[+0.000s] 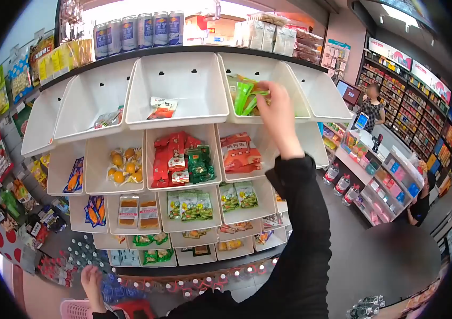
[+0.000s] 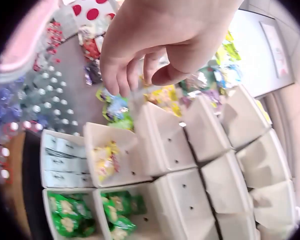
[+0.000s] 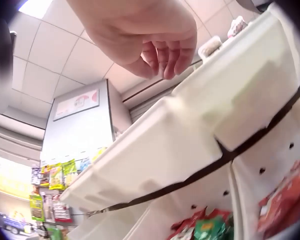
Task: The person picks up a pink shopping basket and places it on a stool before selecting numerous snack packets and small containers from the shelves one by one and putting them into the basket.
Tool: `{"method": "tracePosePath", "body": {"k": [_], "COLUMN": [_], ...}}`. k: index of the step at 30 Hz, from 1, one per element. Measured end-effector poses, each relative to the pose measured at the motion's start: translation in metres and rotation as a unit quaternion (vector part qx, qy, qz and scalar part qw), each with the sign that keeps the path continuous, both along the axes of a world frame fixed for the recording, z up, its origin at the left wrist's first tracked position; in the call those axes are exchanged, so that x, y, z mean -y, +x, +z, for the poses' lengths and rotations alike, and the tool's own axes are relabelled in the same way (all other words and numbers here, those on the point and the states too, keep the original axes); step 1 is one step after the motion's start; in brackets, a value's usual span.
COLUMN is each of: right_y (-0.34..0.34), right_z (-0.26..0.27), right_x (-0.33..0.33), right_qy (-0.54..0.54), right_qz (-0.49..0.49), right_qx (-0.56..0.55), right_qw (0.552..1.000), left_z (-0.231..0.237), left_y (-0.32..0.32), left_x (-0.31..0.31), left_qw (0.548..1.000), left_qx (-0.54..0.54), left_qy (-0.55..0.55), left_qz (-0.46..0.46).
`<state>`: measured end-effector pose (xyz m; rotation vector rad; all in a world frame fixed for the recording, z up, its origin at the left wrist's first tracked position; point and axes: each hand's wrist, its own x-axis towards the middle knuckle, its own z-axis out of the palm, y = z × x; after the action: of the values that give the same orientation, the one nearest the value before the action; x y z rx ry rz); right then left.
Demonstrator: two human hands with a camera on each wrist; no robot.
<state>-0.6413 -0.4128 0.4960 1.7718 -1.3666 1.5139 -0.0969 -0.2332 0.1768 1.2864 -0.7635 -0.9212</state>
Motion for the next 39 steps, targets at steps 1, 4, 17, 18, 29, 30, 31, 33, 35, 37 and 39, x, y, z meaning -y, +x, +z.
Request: {"method": "tracePosePath", "body": {"k": [1, 4, 17, 18, 29, 30, 31, 33, 35, 37, 39], "right_y": [-0.015, -0.038, -0.027, -0.014, 0.101, 0.112, 0.127, 0.153, 0.181, 0.227, 0.265], "right_z": [0.006, 0.019, 0.002, -0.007, -0.169, -0.176, -0.184, -0.208, -0.247, -0.284, -0.322], "right_x": [0.016, 0.045, -0.075, -0.095, -0.182, -0.182, -0.182, -0.180, -0.172, -0.166, -0.160], "right_qy": [-0.015, 0.079, -0.032, -0.024, 0.060, 0.074, 0.152, 0.270, 0.326, 0.425, 0.570], "right_qz": [-0.027, -0.115, -0.056, -0.058, 0.108, 0.133, 0.167, 0.254, 0.301, 0.355, 0.429], "right_qx": [-0.037, -0.111, -0.002, 0.003, -0.122, -0.120, -0.112, -0.107, -0.038, 0.123, 0.179], "right_qw": [0.999, 0.984, 0.998, 0.998, 0.985, 0.981, 0.968, 0.923, 0.895, 0.823, 0.678], "left_z": [0.024, 0.090, 0.174, 0.181, 0.170, 0.153, 0.134, 0.093, 0.053, 0.020, -0.011], "left_y": [-0.024, -0.087, -0.229, -0.244, -0.299, -0.286, -0.271, -0.233, -0.190, -0.147, -0.106], "left_x": [0.010, 0.030, 0.057, 0.061, 0.065, 0.064, 0.062, 0.052, 0.034, 0.007, -0.026], "left_qw": [0.998, 0.984, 0.845, 0.834, 0.773, 0.788, 0.811, 0.850, 0.876, 0.879, 0.896], "left_qx": [0.023, 0.058, 0.080, 0.069, -0.251, -0.258, -0.250, -0.260, -0.285, -0.347, -0.373], "left_qy": [-0.030, -0.077, -0.125, -0.128, -0.082, -0.075, -0.091, -0.083, -0.051, -0.011, 0.008], "left_qz": [-0.046, -0.149, -0.514, -0.531, -0.577, -0.554, -0.522, -0.451, -0.385, -0.326, -0.240]}}
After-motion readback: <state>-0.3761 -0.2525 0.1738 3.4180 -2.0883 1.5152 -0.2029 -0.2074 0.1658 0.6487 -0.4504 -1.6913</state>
